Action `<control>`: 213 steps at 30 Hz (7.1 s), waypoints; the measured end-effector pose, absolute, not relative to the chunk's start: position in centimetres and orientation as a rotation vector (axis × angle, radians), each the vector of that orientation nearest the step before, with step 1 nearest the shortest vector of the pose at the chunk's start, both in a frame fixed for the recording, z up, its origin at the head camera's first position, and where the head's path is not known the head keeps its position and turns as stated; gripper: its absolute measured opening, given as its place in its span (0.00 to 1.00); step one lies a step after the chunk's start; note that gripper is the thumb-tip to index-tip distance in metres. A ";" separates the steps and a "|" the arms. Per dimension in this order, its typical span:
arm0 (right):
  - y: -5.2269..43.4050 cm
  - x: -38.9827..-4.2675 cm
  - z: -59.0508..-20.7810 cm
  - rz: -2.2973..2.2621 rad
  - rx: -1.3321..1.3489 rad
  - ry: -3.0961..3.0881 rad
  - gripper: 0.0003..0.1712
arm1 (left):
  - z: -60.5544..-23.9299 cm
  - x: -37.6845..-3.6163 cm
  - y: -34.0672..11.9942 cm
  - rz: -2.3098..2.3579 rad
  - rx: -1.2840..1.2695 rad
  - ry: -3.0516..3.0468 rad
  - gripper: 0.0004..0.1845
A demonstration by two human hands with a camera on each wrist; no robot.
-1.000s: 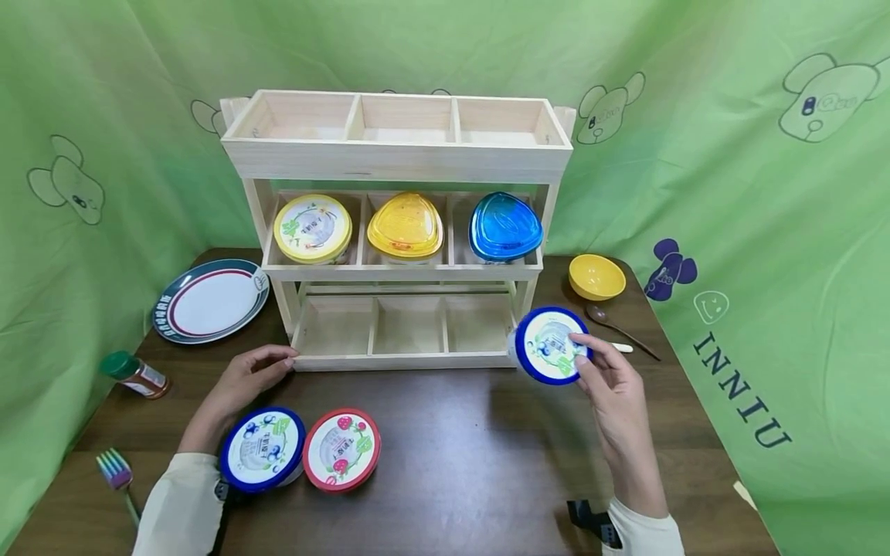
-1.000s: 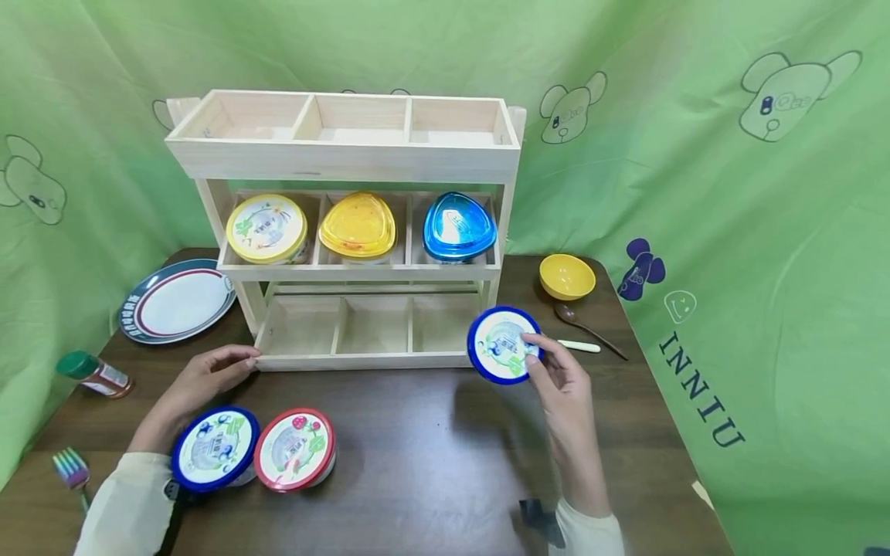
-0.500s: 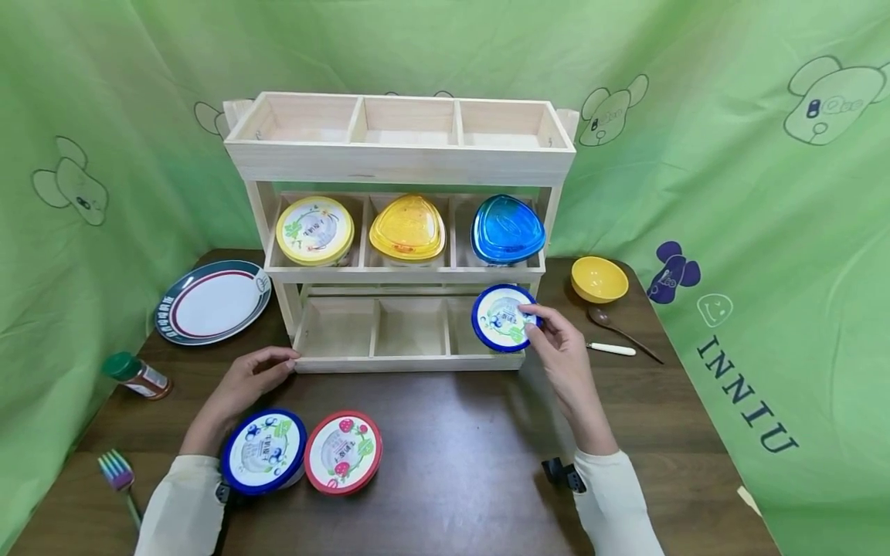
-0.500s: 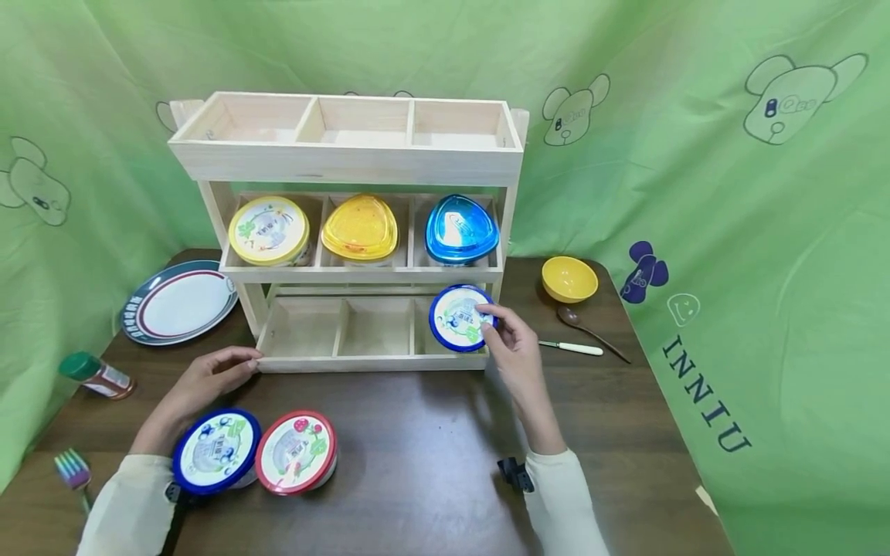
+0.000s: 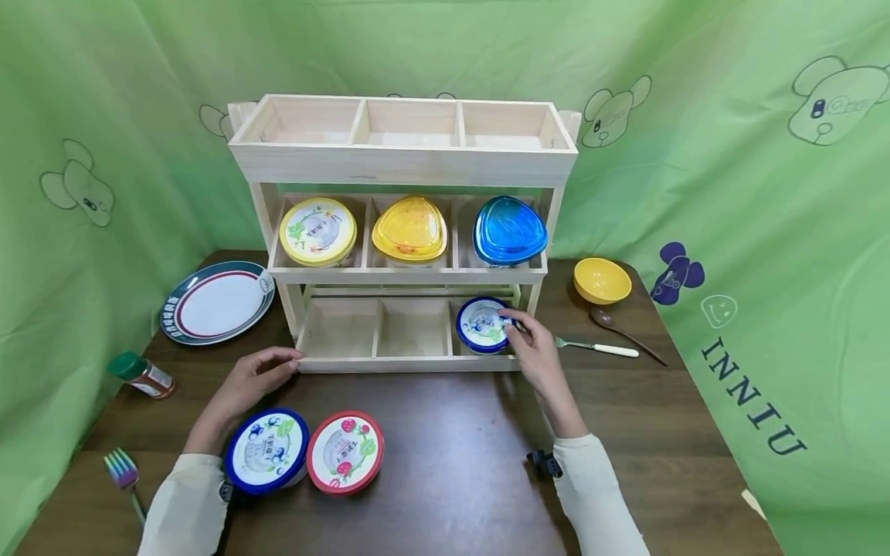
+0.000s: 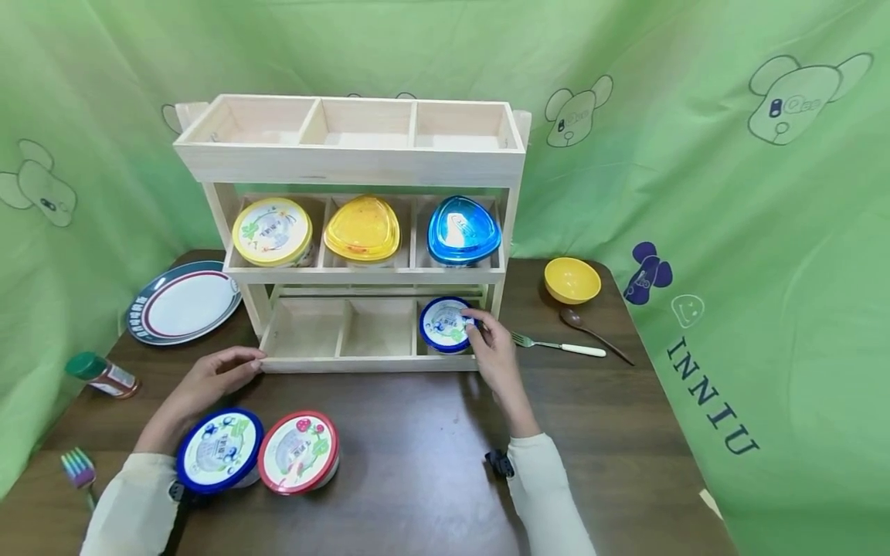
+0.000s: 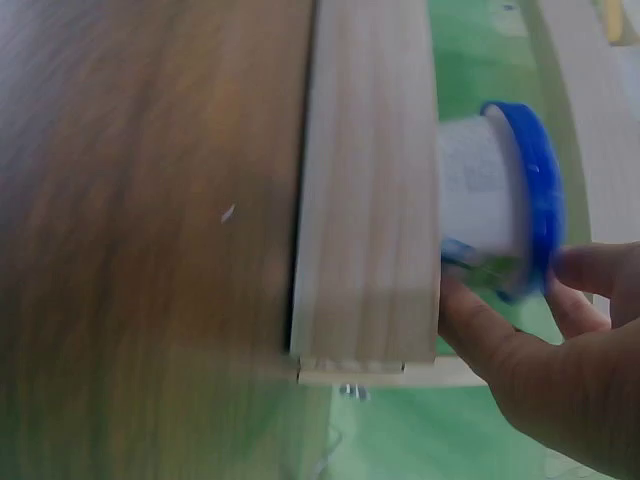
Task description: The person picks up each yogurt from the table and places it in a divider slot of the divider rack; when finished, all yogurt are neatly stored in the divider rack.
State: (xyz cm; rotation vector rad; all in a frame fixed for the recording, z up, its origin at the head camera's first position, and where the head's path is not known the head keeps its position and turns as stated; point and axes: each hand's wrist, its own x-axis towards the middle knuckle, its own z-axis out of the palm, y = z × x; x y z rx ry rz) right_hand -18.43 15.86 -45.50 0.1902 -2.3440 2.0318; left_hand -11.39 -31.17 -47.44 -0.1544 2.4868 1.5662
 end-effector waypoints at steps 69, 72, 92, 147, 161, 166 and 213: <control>2.6 -6.3 -47.3 2.212 1.131 -2.640 0.15 | -47.6 -11.3 -31.3 1.619 -0.185 2.441 0.23; 4.0 -6.3 -47.3 2.230 1.170 -2.590 0.15 | -47.5 -11.4 -31.3 1.624 -0.178 2.438 0.23; 17.3 -8.3 -46.3 2.052 0.629 -2.507 0.14 | -47.6 -11.5 -31.5 1.666 -0.178 2.391 0.22; 4.7 -17.9 -45.8 2.135 0.390 -2.413 0.30 | -47.7 -11.3 -31.2 1.677 -0.198 2.388 0.23; 2.9 -12.6 -44.3 1.765 0.695 -2.507 0.30 | -47.6 -11.2 -31.2 1.697 -0.200 2.373 0.23; -0.1 -10.8 -44.6 1.839 0.918 -2.552 0.28 | -47.6 -11.2 -31.2 1.719 -0.194 2.375 0.23; 2.4 -10.6 -44.6 2.095 0.839 -2.579 0.14 | -47.7 -11.3 -31.1 1.809 -0.220 2.288 0.20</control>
